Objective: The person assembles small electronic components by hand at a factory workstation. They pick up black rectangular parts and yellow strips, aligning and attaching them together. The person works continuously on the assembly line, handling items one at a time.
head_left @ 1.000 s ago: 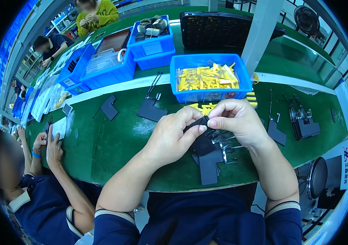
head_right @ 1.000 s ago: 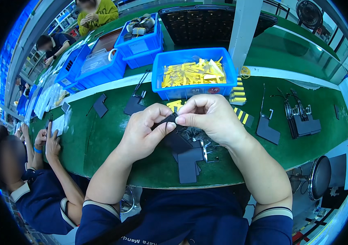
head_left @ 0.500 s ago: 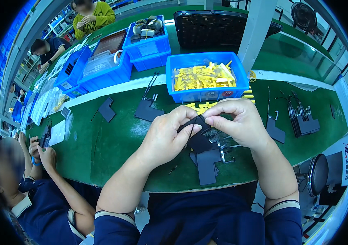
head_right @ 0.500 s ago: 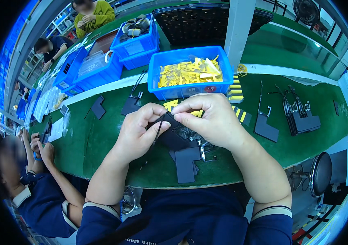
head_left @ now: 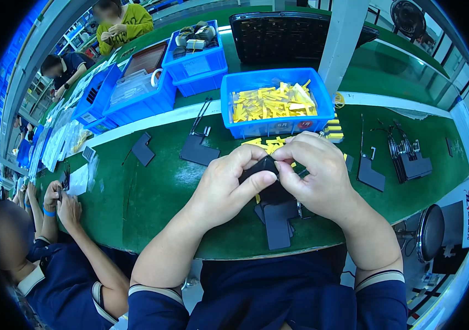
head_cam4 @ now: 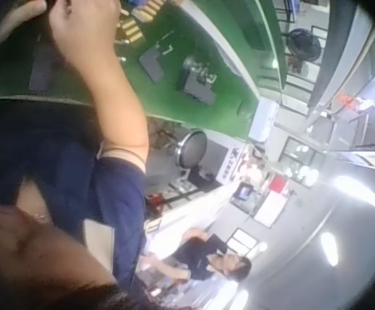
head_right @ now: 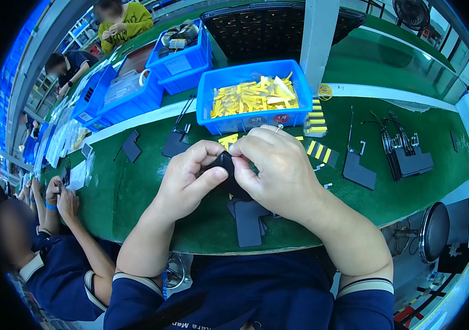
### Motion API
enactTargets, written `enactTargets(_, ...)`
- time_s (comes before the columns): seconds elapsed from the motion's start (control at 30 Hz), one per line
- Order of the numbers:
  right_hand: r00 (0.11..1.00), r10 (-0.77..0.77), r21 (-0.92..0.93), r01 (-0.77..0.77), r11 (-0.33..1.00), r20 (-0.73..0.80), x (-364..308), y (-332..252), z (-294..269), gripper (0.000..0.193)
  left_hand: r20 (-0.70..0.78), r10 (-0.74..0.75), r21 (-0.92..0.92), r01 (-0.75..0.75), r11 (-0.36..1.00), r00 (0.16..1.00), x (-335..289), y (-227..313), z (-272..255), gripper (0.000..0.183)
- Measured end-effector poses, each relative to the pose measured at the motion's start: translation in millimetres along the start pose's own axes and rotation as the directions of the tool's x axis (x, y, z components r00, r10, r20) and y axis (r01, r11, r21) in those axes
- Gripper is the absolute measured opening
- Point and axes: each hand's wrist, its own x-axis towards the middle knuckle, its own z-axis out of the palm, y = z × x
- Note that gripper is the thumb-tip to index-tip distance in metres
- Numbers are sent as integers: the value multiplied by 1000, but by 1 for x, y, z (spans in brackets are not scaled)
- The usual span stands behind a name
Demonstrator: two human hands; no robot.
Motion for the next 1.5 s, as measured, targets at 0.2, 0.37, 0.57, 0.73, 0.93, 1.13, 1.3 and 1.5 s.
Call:
enactTargets(0.2, 961, 278, 398, -257, 881, 4, -2, -2, 4, 10, -180, 42, -232, -84, 969, 983, 2, -10, 8, 12)
enactTargets(0.37, 872, 464, 682, -436, 587, 159, -8, 3, 13, 9, -232, 14, -436, -117, 892, 973, 3, -12, 13, 10)
enactTargets(0.57, 943, 333, 520, -295, 802, 20, -9, 5, 14, 8, -252, 39, -437, -149, 887, 967, 4, -9, 17, 11)
enactTargets(0.73, 970, 241, 433, -209, 877, -20, -7, 4, 11, 7, -207, 46, -428, -133, 894, 977, 3, -9, 15, 13)
enactTargets(0.93, 985, 162, 369, -132, 920, -52, -8, 5, 11, 8, -156, 19, -471, -91, 877, 988, 1, -6, 13, 12)
enactTargets(1.13, 993, 76, 340, -41, 940, -90, -9, 9, 12, 10, -47, 11, -538, -35, 842, 999, -1, -4, 11, 10)
enactTargets(1.3, 997, 79, 436, -67, 897, -9, -6, 14, 8, 11, -3, 17, -595, -16, 803, 1000, -3, -7, 12, 10)
enactTargets(1.5, 941, 314, 500, -332, 799, 124, -2, 16, 10, 15, -236, 88, 63, -75, 995, 968, 1, -9, 8, 27)
